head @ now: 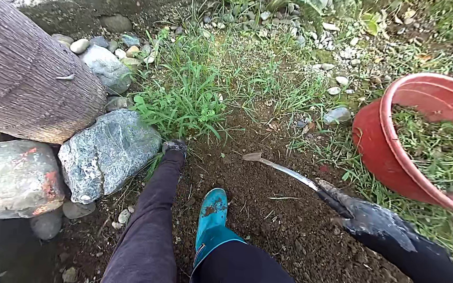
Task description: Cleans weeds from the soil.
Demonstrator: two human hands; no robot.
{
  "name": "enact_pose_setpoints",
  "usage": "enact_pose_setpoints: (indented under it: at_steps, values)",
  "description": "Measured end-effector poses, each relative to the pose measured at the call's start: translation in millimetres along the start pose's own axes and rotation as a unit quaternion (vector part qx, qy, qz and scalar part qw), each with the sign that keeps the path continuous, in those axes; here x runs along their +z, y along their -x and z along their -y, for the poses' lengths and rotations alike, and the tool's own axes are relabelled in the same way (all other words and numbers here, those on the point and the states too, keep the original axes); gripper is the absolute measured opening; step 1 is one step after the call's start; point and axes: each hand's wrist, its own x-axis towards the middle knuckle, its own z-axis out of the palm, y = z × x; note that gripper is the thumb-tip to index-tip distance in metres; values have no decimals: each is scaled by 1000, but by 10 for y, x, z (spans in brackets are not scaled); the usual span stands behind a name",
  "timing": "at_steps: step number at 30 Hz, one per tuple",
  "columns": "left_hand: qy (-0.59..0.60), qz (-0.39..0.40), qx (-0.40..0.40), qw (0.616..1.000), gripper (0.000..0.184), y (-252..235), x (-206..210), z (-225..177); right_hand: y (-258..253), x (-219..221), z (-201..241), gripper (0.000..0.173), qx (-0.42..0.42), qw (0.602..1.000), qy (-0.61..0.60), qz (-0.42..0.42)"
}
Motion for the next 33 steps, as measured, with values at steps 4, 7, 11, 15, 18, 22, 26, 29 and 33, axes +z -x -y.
enact_pose_setpoints:
  at_steps: [4,7,11,15,18,22,26,29,33]
  values:
    - [-39,1,50,998,40,268,10,-23,22,1,13,89,3,1000,-1,8]
    - [-77,76,118,987,43,667,-27,28,27,21,-15,88,-5,1000,2,-1]
    - [-85,157,257,950,36,1163,-45,6,-10,71,-98,87,-22,999,-10,-20]
    - [-98,62,320,940,35,848,-160,-600,1,18,-47,87,-12,1000,-5,-10]
    - [-88,38,246,964,36,471,-325,-1092,46,-10,1,85,-4,1000,-11,-1]
    - [-5,-28,101,994,40,241,-286,-1265,60,-5,13,84,6,1000,-23,9]
    - [-14,52,107,993,48,338,-402,-1110,44,14,-14,85,8,999,-29,17]
    - [-13,-20,123,992,33,181,-189,-1087,33,-2,-17,85,15,999,-23,27]
    - [-48,8,134,990,32,151,-226,-1035,28,61,-73,87,19,999,-27,20]
